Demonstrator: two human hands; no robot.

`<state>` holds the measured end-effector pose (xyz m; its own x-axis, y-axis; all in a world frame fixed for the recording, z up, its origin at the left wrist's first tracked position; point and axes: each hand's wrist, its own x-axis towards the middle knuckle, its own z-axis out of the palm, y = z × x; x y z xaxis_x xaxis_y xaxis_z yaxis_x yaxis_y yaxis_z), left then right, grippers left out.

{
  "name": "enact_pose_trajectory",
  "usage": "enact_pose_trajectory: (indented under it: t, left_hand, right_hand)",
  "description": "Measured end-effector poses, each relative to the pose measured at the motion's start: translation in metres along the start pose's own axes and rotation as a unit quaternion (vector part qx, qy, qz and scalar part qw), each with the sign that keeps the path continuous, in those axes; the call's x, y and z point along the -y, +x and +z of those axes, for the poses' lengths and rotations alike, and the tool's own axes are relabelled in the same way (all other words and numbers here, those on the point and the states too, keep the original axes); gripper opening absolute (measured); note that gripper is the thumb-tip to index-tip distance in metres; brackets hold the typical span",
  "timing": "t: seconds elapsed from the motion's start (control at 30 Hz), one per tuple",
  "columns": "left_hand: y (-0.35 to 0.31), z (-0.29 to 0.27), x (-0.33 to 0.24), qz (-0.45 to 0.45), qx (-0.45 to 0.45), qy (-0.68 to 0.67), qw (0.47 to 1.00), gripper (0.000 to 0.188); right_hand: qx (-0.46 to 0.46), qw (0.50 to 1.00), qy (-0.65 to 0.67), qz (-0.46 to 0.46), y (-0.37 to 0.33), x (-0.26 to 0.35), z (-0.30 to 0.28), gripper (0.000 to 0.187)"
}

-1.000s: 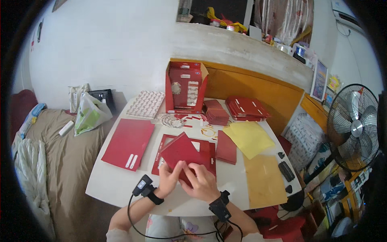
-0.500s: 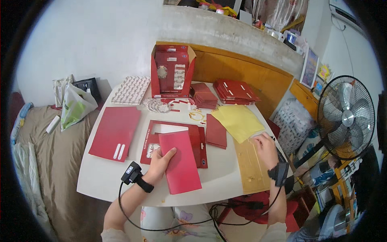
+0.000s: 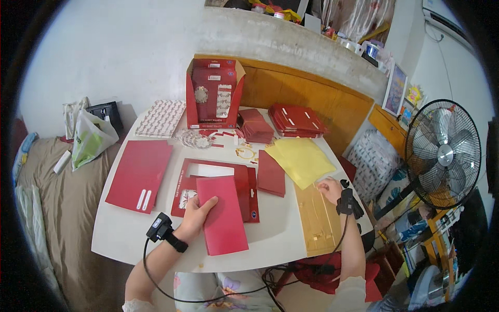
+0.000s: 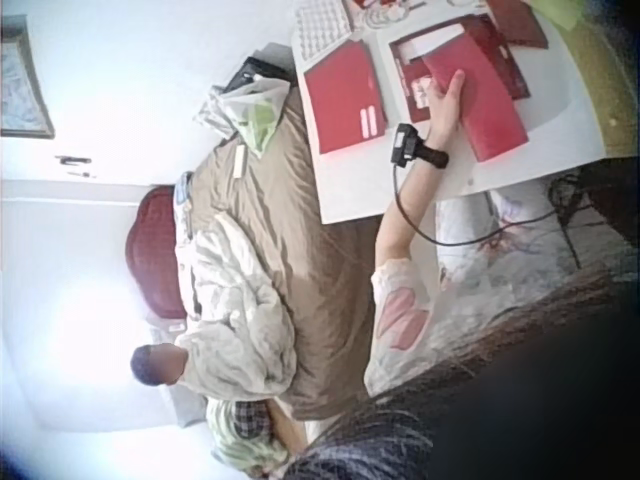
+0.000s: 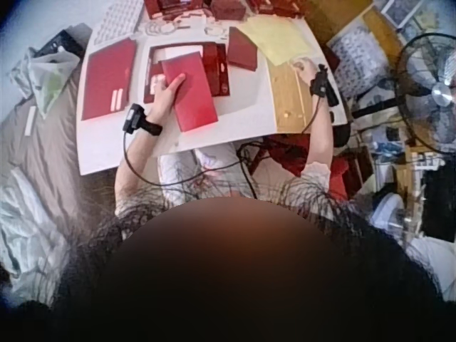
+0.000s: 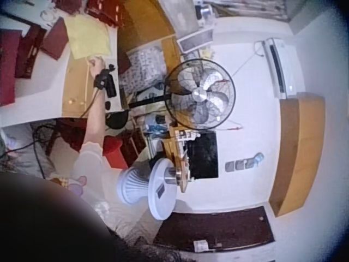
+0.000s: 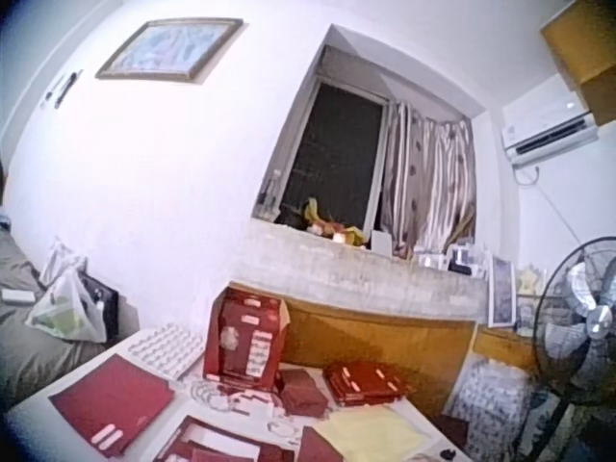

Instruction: Assembling red product packaging and organizing inserts on a table.

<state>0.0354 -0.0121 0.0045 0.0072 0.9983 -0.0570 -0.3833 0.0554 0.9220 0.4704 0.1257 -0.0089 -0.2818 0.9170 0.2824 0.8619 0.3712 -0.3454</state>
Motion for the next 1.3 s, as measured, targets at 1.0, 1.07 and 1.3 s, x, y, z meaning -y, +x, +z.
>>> enact_pose_trajectory:
  t: [1.0, 1.07, 1.3]
  left_hand:
    - [0.003, -0.005, 0.002, 0.022, -0.01, 0.011, 1.0, 0.027]
    - [0.004, -0.005, 0.002, 0.023, -0.008, 0.006, 1.0, 0.027]
    - [0.004, -0.003, 0.001, 0.024, -0.004, 0.008, 1.0, 0.026]
  right_hand:
    - [-0.043, 0.986, -0.135, -0.089, 0.0, 0.023, -0.003, 0.007]
    - [-0.031, 0.982, -0.166, -0.088, 0.0, 0.023, -0.002, 0.007]
    - [-0.049, 0.97, -0.221, -0.084, 0.003, 0.016, 0.006, 0.007]
